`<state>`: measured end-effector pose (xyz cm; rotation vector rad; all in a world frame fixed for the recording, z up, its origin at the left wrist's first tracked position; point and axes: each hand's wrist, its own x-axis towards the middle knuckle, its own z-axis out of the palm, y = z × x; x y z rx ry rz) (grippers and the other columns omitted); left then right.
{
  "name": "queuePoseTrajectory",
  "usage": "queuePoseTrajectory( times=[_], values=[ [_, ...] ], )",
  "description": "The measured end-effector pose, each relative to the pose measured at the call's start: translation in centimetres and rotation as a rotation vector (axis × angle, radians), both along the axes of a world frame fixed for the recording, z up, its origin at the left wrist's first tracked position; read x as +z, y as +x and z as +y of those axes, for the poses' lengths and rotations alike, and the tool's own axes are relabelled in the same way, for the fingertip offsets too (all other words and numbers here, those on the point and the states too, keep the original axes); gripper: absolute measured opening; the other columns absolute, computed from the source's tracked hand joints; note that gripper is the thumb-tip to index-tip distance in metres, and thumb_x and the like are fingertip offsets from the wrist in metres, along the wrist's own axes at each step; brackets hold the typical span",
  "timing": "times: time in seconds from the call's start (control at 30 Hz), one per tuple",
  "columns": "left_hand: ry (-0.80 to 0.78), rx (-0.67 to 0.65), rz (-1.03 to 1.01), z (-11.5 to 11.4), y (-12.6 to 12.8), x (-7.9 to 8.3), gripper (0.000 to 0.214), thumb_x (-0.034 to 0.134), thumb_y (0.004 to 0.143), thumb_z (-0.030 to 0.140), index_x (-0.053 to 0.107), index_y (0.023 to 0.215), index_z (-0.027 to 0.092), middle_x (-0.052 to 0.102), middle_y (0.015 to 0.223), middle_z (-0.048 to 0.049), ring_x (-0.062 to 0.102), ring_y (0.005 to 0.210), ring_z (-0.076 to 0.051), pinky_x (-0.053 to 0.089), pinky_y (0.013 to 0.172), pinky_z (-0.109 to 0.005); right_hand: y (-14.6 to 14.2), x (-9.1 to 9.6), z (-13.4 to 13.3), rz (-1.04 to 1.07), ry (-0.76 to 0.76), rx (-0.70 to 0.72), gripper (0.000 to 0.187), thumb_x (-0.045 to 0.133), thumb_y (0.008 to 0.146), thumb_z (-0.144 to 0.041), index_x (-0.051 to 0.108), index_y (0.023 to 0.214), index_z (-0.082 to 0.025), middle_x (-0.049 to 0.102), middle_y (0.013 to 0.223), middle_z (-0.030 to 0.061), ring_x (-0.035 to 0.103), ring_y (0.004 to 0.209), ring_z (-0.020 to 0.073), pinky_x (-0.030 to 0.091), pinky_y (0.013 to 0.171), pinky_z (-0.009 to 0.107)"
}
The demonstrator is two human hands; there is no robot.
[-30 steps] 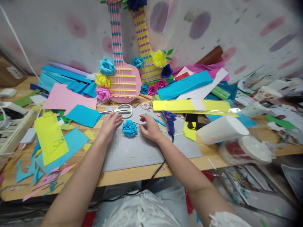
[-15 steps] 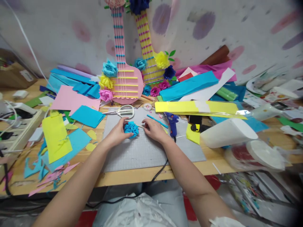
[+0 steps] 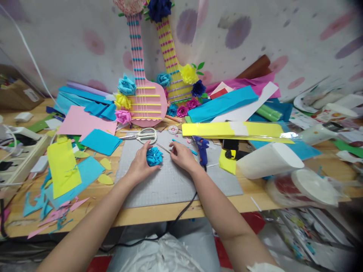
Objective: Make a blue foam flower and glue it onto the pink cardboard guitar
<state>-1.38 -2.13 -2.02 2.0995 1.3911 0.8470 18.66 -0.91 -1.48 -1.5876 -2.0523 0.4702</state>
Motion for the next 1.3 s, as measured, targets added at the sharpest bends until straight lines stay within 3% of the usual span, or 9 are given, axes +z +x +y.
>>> queuePoseTrajectory(
  times=[0.23, 0.33, 0.43, 0.53, 0.7, 0.83, 1.03, 1.17, 1.3],
  values=[
    [0.074, -0.109, -0.027, 0.5, -1.0, 0.1, 0.101, 0.073, 0.063, 0.033, 0.01, 0.142, 0.029, 0.042, 0.135, -0.0112, 0.042, 0.123, -0.025, 0.037, 0.099, -0.044, 0.0, -0.2, 0.2, -0.007, -0.008, -0.081, 0.032, 0.045, 0.072, -0.009, 0.055, 0.101, -0.018, 0.062, 0.084, 0.003, 0.055, 0.079, 0.0164, 0.037, 0.07, 0.027],
    [0.099, -0.135, 0.022, 1.1, -1.6, 0.9, 0.098, 0.075, 0.062, 0.037, 0.017, 0.141, 0.026, 0.039, 0.139, -0.0128, 0.037, 0.128, -0.027, 0.033, 0.103, -0.046, -0.1, -0.2, 0.3, -0.016, -0.024, -0.105, 0.028, 0.046, 0.073, -0.012, 0.055, 0.099, -0.019, 0.061, 0.084, 0.0035, 0.054, 0.079, 0.0168, 0.036, 0.07, 0.027],
    [0.161, -0.02, -0.029, 2.0, -3.0, 1.9, 0.073, 0.067, 0.07, 0.038, 0.032, 0.134, 0.024, 0.046, 0.133, -0.0107, 0.043, 0.124, -0.025, 0.035, 0.102, -0.045, -0.2, -0.3, 0.3, -0.014, -0.059, -0.15, 0.016, 0.049, 0.076, -0.022, 0.055, 0.091, -0.02, 0.06, 0.079, 0.0022, 0.053, 0.074, 0.0166, 0.034, 0.065, 0.026],
    [0.175, 0.214, -0.101, 3.4, -5.7, 2.9, 0.053, 0.06, 0.076, 0.034, 0.042, 0.123, 0.021, 0.055, 0.12, -0.0098, 0.054, 0.11, -0.022, 0.044, 0.094, -0.04, -0.3, -0.5, 0.4, 0.018, -0.109, -0.208, 0.013, 0.05, 0.078, -0.033, 0.054, 0.081, -0.021, 0.056, 0.069, -0.001, 0.049, 0.063, 0.0146, 0.029, 0.058, 0.025],
    [0.016, 0.546, 0.309, 5.5, -10.5, 3.3, 0.039, 0.063, 0.069, 0.036, 0.051, 0.1, 0.015, 0.059, 0.102, -0.0115, 0.055, 0.099, -0.029, 0.045, 0.085, -0.045, -0.2, -1.0, 0.9, 0.07, -0.149, -0.27, 0.019, 0.05, 0.079, -0.037, 0.051, 0.069, -0.021, 0.052, 0.061, -0.0035, 0.044, 0.057, 0.0123, 0.025, 0.054, 0.024],
    [-0.026, 0.515, 0.539, 5.9, -12.2, 2.3, 0.044, 0.063, 0.067, 0.043, 0.05, 0.098, 0.014, 0.057, 0.104, -0.017, 0.051, 0.104, -0.034, 0.04, 0.087, -0.045, -0.2, -1.2, 0.9, 0.069, -0.131, -0.282, 0.021, 0.049, 0.079, -0.038, 0.053, 0.069, -0.02, 0.052, 0.06, -0.0036, 0.045, 0.056, 0.0121, 0.025, 0.053, 0.023],
    [0.006, 0.505, 0.449, 6.0, -13.0, 1.3, 0.036, 0.063, 0.065, 0.046, 0.054, 0.086, 0.019, 0.06, 0.095, -0.0141, 0.054, 0.096, -0.034, 0.043, 0.08, -0.045, -0.5, -1.2, 0.5, -0.02, -0.085, -0.258, 0.019, 0.048, 0.079, -0.035, 0.054, 0.07, -0.02, 0.054, 0.061, -0.0017, 0.046, 0.057, 0.0133, 0.023, 0.053, 0.024],
    [0.012, 0.539, 0.345, 5.5, -12.9, 2.0, 0.02, 0.06, 0.066, 0.038, 0.056, 0.077, 0.021, 0.061, 0.083, -0.0094, 0.056, 0.086, -0.03, 0.044, 0.075, -0.044, -0.6, -1.4, 0.7, -0.034, -0.077, -0.278, 0.019, 0.048, 0.079, -0.036, 0.054, 0.07, -0.021, 0.055, 0.061, -0.0018, 0.046, 0.057, 0.0134, 0.025, 0.054, 0.024],
    [-0.02, 0.667, 0.271, 5.0, -12.7, 3.9, 0.015, 0.053, 0.071, 0.035, 0.058, 0.074, 0.021, 0.059, 0.074, -0.0065, 0.057, 0.083, -0.03, 0.044, 0.074, -0.047, -0.4, -1.7, 1.0, 0.008, -0.087, -0.293, 0.02, 0.049, 0.078, -0.038, 0.054, 0.069, -0.021, 0.053, 0.059, -0.0029, 0.045, 0.056, 0.0123, 0.026, 0.053, 0.023]
  ],
)
